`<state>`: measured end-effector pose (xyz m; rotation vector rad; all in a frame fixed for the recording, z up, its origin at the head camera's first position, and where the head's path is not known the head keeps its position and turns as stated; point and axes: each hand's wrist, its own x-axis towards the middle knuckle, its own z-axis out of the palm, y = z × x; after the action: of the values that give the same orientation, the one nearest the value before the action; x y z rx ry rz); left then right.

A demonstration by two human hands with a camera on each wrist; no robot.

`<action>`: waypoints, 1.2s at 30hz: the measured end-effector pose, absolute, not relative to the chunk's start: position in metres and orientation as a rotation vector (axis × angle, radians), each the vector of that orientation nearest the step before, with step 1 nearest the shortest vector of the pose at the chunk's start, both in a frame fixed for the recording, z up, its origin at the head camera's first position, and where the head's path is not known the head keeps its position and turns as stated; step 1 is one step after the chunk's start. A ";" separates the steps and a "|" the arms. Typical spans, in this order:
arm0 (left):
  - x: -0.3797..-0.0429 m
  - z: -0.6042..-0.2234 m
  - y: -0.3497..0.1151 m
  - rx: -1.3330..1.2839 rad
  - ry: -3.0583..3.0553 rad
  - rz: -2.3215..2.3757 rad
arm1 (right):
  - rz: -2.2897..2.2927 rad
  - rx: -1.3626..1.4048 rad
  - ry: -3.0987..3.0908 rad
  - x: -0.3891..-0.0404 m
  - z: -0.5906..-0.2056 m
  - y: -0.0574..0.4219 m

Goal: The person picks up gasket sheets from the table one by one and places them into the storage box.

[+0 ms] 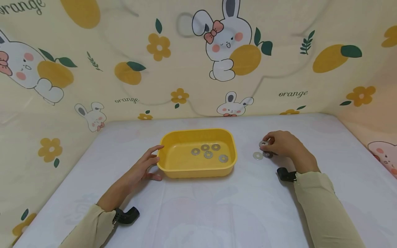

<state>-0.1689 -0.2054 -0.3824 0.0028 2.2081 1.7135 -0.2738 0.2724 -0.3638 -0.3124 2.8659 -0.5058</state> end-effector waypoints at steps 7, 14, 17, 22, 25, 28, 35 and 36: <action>-0.169 -0.382 -0.204 -0.012 2.217 1.703 | -0.505 -0.297 2.893 -0.274 -0.364 0.273; -0.170 -0.383 -0.205 -0.028 2.219 1.704 | -0.603 -0.325 3.009 -0.270 -0.357 0.264; -0.170 -0.383 -0.205 -0.030 2.219 1.709 | -0.636 -0.363 3.053 -0.268 -0.353 0.261; -0.171 -0.384 -0.205 -0.021 2.222 1.709 | -0.637 -0.424 3.095 -0.265 -0.349 0.257; -0.171 -0.384 -0.204 -0.029 2.221 1.707 | -0.647 -0.446 3.124 -0.264 -0.347 0.255; -0.170 -0.383 -0.204 -0.035 2.217 1.707 | -0.665 -0.464 3.159 -0.263 -0.345 0.251; -0.170 -0.383 -0.204 -0.030 2.212 1.709 | -0.721 -0.454 3.143 -0.260 -0.337 0.242; -0.170 -0.383 -0.204 -0.033 2.211 1.707 | -0.730 -0.460 3.140 -0.259 -0.336 0.241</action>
<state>-0.1702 -0.2041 -0.3829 -0.0332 2.2107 1.7073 -0.2594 0.2411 -0.3357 -0.4597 3.1396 -0.7299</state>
